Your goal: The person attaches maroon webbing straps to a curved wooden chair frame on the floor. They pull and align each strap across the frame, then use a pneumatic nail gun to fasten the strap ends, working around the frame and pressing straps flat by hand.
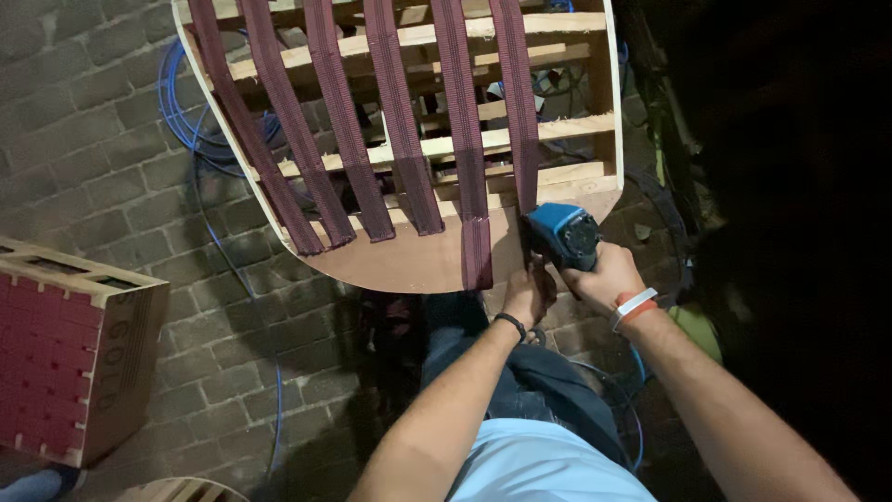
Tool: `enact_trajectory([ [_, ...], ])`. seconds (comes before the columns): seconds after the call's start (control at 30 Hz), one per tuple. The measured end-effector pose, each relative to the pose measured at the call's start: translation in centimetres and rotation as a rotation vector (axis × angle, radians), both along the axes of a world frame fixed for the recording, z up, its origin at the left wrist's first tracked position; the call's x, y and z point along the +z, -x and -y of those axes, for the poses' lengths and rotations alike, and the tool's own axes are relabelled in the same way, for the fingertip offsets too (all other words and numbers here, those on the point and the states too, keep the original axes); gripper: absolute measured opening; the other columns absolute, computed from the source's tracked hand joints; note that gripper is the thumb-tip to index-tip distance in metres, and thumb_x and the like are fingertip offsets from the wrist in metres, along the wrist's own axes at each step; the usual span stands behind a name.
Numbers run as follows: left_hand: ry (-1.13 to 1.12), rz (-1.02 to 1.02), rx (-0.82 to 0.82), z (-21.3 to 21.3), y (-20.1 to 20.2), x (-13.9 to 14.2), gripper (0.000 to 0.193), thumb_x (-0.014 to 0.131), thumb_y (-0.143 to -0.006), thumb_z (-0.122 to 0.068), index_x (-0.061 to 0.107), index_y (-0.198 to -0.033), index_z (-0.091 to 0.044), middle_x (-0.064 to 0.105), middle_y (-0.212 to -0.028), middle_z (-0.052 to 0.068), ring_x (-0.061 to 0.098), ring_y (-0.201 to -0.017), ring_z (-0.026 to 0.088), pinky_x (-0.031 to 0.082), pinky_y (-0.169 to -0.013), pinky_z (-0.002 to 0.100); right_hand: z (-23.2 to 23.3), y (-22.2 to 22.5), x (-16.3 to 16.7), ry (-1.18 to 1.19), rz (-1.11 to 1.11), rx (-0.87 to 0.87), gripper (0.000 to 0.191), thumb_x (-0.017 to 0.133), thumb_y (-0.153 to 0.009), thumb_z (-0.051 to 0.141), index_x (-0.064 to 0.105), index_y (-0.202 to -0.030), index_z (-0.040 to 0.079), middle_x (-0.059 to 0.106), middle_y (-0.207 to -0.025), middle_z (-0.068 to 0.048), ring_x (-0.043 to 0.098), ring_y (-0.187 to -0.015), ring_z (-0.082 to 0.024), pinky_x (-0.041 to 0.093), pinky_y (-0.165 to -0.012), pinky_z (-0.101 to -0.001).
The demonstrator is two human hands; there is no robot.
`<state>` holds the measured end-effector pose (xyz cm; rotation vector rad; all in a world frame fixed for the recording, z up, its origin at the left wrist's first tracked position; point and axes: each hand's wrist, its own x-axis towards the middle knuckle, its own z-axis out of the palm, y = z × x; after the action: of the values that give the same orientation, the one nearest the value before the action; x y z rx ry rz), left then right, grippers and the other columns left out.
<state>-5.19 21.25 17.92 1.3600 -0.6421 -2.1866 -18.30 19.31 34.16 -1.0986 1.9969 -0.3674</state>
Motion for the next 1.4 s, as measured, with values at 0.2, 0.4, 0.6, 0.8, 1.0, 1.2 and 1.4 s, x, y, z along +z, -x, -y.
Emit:
enact_trajectory([
  [0.2,-0.027,-0.001,0.001,-0.3,0.2,-1.7,0.065,0.050,-0.097,-0.068,0.055,-0.064,-0.012,0.053,-0.054,0.003,0.053,-0.047,0.016,0.037,-0.043,0.032,-0.1,0.8,-0.5,-0.067,0.021,0.075,0.025,0.077,-0.073,0.021,0.072,-0.079,-0.003,0.072,-0.067,-0.020,0.072,-0.063,-0.027,0.056,-0.064,-0.0399],
  [0.4,-0.091,-0.064,0.089,-0.3,0.7,-1.8,0.068,0.048,-0.101,-0.065,0.054,-0.061,-0.011,0.052,-0.052,0.004,0.050,-0.044,0.017,0.036,-0.041,0.030,0.2,1.0,-1.6,0.002,-0.056,0.119,0.034,0.082,-0.069,0.026,0.072,-0.086,-0.002,0.071,-0.074,-0.023,0.074,-0.073,-0.032,0.055,-0.071,-0.0410],
  [0.6,-0.069,-0.042,0.057,0.4,0.2,-0.5,0.054,0.044,-0.104,-0.054,0.058,-0.075,-0.010,0.054,-0.054,0.005,0.048,-0.042,0.017,0.033,-0.038,0.032,0.3,1.3,-1.5,-0.033,-0.046,0.184,0.034,0.080,-0.070,0.026,0.074,-0.087,-0.002,0.072,-0.077,-0.024,0.076,-0.076,-0.034,0.057,-0.074,-0.0415],
  [0.8,-0.043,-0.094,0.124,0.8,-0.1,1.2,0.032,0.042,-0.105,-0.044,0.061,-0.102,-0.018,0.051,-0.057,0.003,0.044,-0.042,0.015,0.033,-0.038,0.031,1.0,-0.4,-1.8,-0.033,-0.097,0.175,0.034,0.079,-0.068,0.027,0.075,-0.090,0.002,0.073,-0.082,-0.026,0.075,-0.085,-0.038,0.058,-0.078,-0.0434],
  [1.0,-0.203,-0.119,0.126,2.0,-0.2,2.7,0.032,0.046,-0.108,-0.040,0.061,-0.098,-0.013,0.057,-0.065,0.003,0.053,-0.051,0.018,0.043,-0.045,0.034,0.7,-1.1,-1.2,0.039,-0.157,0.203,0.038,0.078,-0.068,0.027,0.075,-0.097,0.003,0.072,-0.085,-0.026,0.071,-0.087,-0.043,0.057,-0.077,-0.0464],
  [1.2,-0.041,-0.082,0.024,2.7,-3.2,3.5,0.021,0.052,-0.105,-0.031,0.061,-0.112,-0.013,0.067,-0.081,0.004,0.065,-0.068,0.023,0.056,-0.060,0.039,-2.7,-0.6,0.1,0.016,0.045,-0.150,0.023,0.076,-0.073,0.015,0.072,-0.087,-0.003,0.073,-0.070,-0.016,0.072,-0.064,-0.023,0.055,-0.062,-0.0383],
  [1.4,0.590,0.651,-0.400,2.5,-5.3,4.3,0.037,0.065,-0.097,-0.037,0.070,-0.109,-0.002,0.072,-0.100,0.027,0.068,-0.099,0.044,0.053,-0.083,0.051,-3.2,-1.1,0.4,-0.023,0.189,-0.259,0.016,0.075,-0.078,0.009,0.071,-0.089,-0.001,0.070,-0.068,-0.009,0.065,-0.057,-0.016,0.051,-0.054,-0.0358],
])
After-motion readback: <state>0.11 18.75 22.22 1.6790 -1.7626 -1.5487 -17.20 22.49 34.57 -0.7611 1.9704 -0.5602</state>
